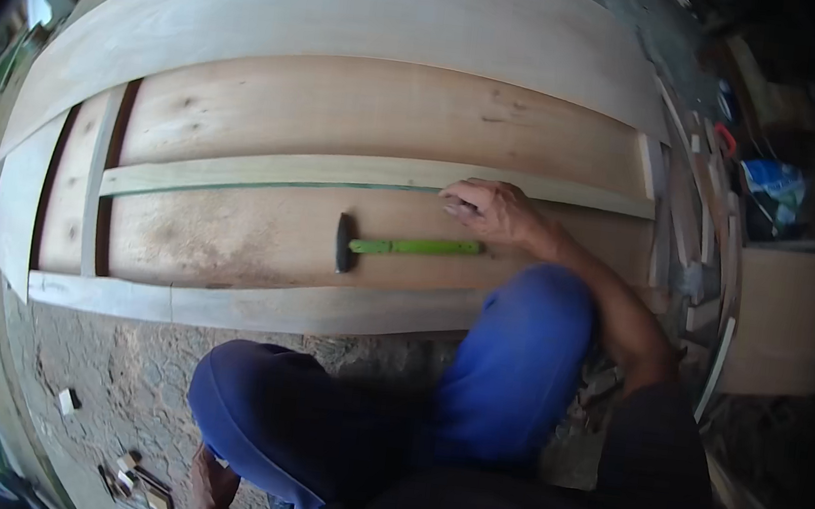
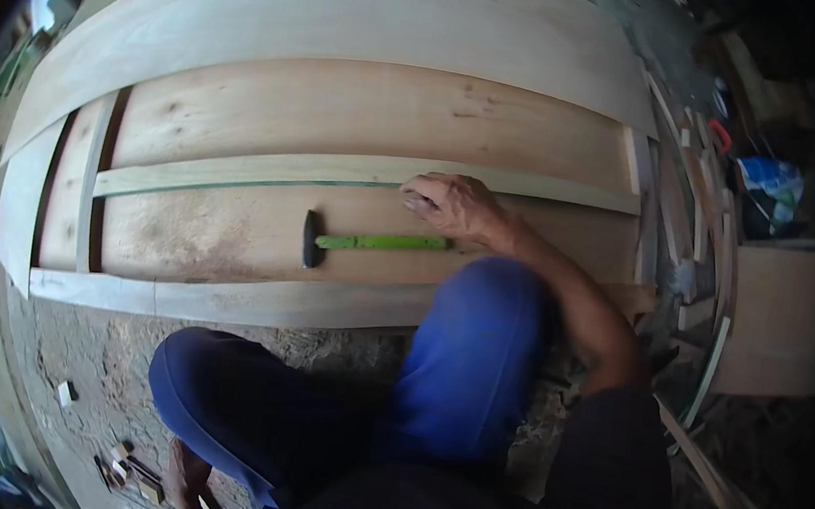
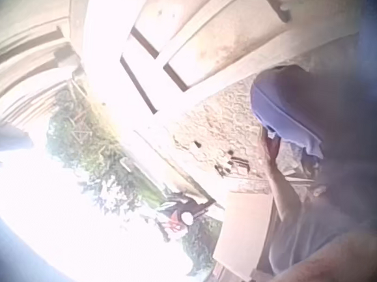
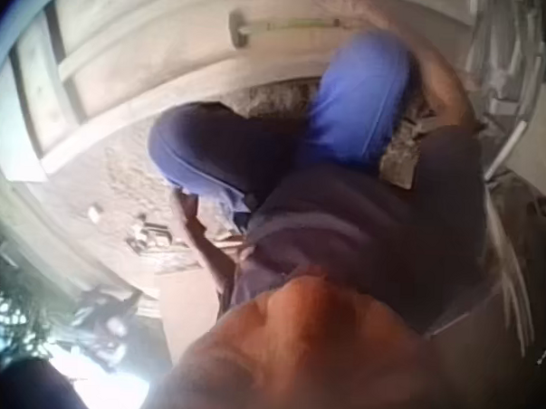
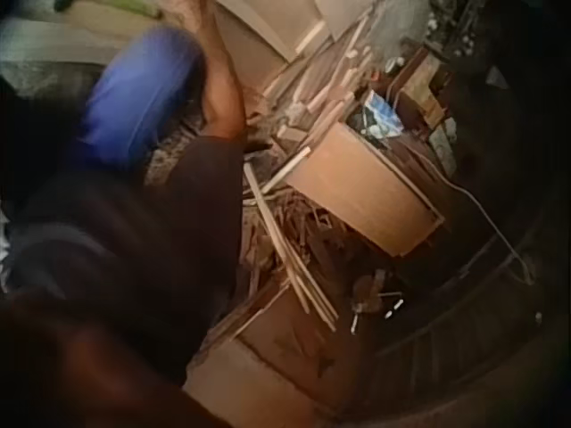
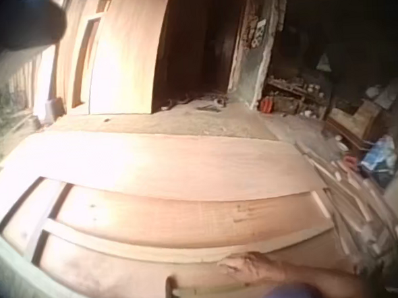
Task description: The person is assembling a wooden structure, likely a boat hull, by hammering nails into wooden planks and supports. They are sitting on the ground and using a hammer to secure the pieces together.
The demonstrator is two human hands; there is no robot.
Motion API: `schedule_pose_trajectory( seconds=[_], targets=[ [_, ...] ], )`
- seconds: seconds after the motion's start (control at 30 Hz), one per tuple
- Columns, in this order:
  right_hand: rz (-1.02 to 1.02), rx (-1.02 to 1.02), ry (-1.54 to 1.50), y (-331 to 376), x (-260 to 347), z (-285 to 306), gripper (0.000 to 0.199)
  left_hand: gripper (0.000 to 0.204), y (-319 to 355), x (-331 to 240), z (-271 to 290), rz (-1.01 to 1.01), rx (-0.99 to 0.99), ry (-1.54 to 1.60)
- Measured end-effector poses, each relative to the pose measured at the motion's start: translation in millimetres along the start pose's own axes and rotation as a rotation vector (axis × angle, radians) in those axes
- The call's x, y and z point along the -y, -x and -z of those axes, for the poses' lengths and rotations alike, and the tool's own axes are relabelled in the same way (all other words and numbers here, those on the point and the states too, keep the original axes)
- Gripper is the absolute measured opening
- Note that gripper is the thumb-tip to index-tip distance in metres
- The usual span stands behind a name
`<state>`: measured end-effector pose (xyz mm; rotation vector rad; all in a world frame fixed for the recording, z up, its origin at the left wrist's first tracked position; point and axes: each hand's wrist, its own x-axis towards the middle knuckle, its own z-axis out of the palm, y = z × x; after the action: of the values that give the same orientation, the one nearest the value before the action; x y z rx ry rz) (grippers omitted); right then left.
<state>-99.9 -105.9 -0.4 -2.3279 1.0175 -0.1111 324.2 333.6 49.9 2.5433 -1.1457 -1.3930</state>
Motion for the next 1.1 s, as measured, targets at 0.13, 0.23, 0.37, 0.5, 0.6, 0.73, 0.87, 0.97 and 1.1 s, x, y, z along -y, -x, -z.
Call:
schedule_pose_trajectory(
  seconds=[0.13, 0.23, 0.37, 0.5, 0.6, 0.73, 0.87, 0.97, 1.1],
  targets=[
    [-0.268, -0.220, -0.007, 147.3, -26.2, 35.8, 0.025, 0.061, -104.5, -41.3, 70.4, -0.381, -0.200, -0.045],
    [-0.509, -0.431, -0.062, 315.4, -45.0, 12.7, 0.024, 0.053, -156.7, -157.1, 101.0, -0.814, -0.261, -0.113],
    [-1.013, -0.598, -0.134, 475.0, -16.9, -18.1, 0.021, 0.036, -88.9, -364.2, 74.8, -1.163, -0.158, -0.349],
    [-1.163, -0.344, -0.439, 559.5, 14.1, -119.8, 0.021, 0.031, 2.0, -478.7, 24.3, -1.557, 0.464, -0.069],
    [-1.024, 0.259, -0.605, 520.8, 100.8, -164.7, 0.041, 0.030, 52.4, -523.0, -4.6, -1.660, 0.873, 0.024],
    [-0.930, 0.051, -1.073, 535.9, 166.9, -318.0, 0.049, 0.030, 84.3, -548.8, -31.1, -1.611, 1.196, 0.097],
    [-0.991, 0.250, -0.398, 540.7, 205.5, -273.6, 0.057, 0.030, 90.1, -555.9, -38.8, -1.531, 1.337, 0.158],
    [-0.984, 0.002, -0.401, 592.4, 219.0, -271.6, 0.061, 0.030, 90.4, -554.8, -42.3, -1.481, 1.378, 0.226],
    [-1.151, 0.006, -0.320, 586.7, 225.0, -257.4, 0.062, 0.030, 89.8, -553.2, -39.5, -1.434, 1.439, 0.313]
  ],
)
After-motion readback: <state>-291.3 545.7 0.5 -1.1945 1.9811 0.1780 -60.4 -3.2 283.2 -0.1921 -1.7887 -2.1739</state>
